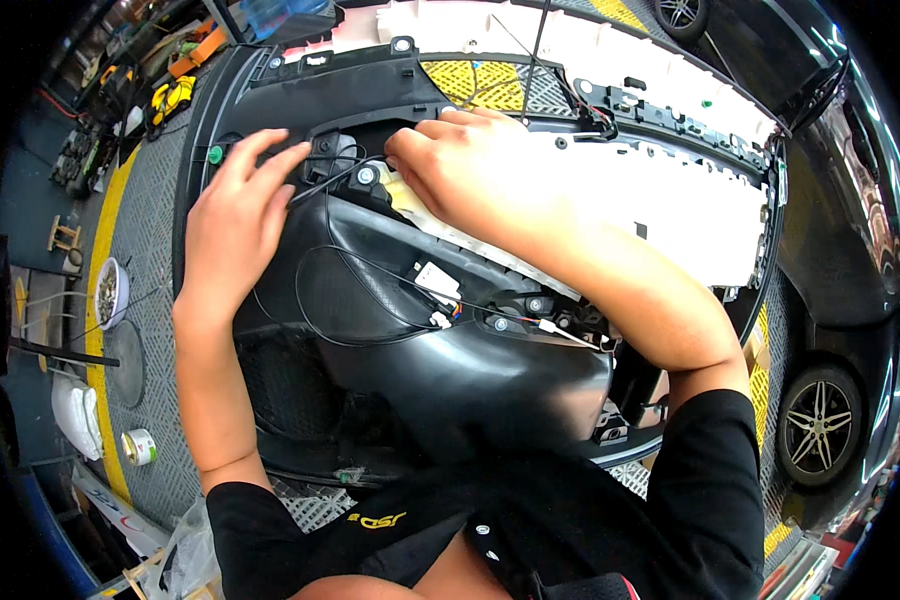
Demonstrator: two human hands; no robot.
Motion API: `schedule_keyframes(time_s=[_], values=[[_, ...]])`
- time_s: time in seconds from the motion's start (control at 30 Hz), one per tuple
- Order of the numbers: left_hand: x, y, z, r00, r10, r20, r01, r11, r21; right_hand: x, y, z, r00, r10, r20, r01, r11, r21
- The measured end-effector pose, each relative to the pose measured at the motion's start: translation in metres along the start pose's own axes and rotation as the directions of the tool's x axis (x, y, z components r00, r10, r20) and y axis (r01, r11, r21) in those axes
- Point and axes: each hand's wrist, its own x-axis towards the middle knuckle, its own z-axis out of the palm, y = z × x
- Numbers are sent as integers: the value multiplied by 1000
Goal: The person works on the internal wiring and components of a car door panel by hand. They use cable ties to secure wires, manipulate connectors, and pick up small parts from a nearby tray.
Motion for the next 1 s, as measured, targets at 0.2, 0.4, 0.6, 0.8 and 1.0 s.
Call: schedule_keyframes(time_s=[0.2, 0.4, 0.6, 0.8, 1.0], values=[[15, -5, -1, 990, 6, 141, -18, 997, 80, 1, -8, -3, 1000, 16, -11, -15, 994, 107], [42, -15, -33, 991, 94, 96, -84, 991, -102, -5, -8, 0, 996, 89, 0, -88, 980, 179], [61, -29, -17, 986, 102, -135, -90, 991, 95, -10, -7, 7, 997, 71, -36, -62, 978, 197], [77, -26, 34, 913, -300, -277, 29, 724, -689, -12, -6, 11, 1000, 15, 2, -15, 977, 211], [116, -41, 21, 799, -378, -468, -28, 754, -656, -8, -10, 7, 999, 18, 42, -28, 969, 246]])
